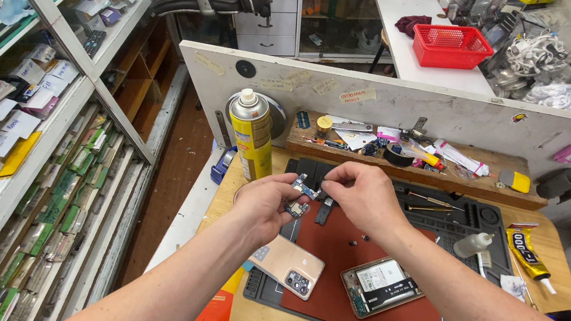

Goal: The person is repairing a smartphone by handling a small circuit board. They attach several small components to the board, then spray it with a cleaning agent and wipe it with a cloth. The disassembled phone body and other parts are visible on the workbench.

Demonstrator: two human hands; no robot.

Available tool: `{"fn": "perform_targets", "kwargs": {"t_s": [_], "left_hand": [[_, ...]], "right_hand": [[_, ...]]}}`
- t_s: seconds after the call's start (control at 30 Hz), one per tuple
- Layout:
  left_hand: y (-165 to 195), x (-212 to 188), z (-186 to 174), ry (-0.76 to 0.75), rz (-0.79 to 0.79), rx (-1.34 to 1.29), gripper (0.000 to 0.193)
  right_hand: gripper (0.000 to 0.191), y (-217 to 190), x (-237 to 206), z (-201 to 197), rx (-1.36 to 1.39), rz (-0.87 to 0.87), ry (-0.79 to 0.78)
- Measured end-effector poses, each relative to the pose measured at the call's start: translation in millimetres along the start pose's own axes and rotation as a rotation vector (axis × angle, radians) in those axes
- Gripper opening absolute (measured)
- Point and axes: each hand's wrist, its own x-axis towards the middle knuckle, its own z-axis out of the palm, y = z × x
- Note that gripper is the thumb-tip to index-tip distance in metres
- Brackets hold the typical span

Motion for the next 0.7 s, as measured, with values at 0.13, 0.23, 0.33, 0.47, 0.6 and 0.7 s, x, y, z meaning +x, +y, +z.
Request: {"fn": "perform_targets", "kwargs": {"t_s": [0.13,0.23,0.33,0.47,0.6,0.7], "left_hand": [[3,-2,6,-0.012,0.012,0.025,0.045],[2,-4,8,-0.028,0.012,0.021,0.042],[1,-6,7,-0.029,0.012,0.007,0.039],[1,-5,7,-0.076,0.013,-0.011,0.035],[0,-7,5,-0.058,0.017,0.012,0.032],[-1,-9,4,-0.065,0.021,-0.003,0.032]], "right_hand": [[0.018,-24,-3,-1,-0.057,-0.055,0.000],[0.016,-34,-8,2,-0.118,-0.085,0.009],[0.015,-40,-13,4,-0.137,-0.082,-0.017],[0.015,-46,-17,4,-0.157,-0.090,-0.022],[0.015,-50,-20,5,-0.223,-0.149,-0.015],[0.015,-53,-21,6,-0.252,-0.148,-0.023]]}}
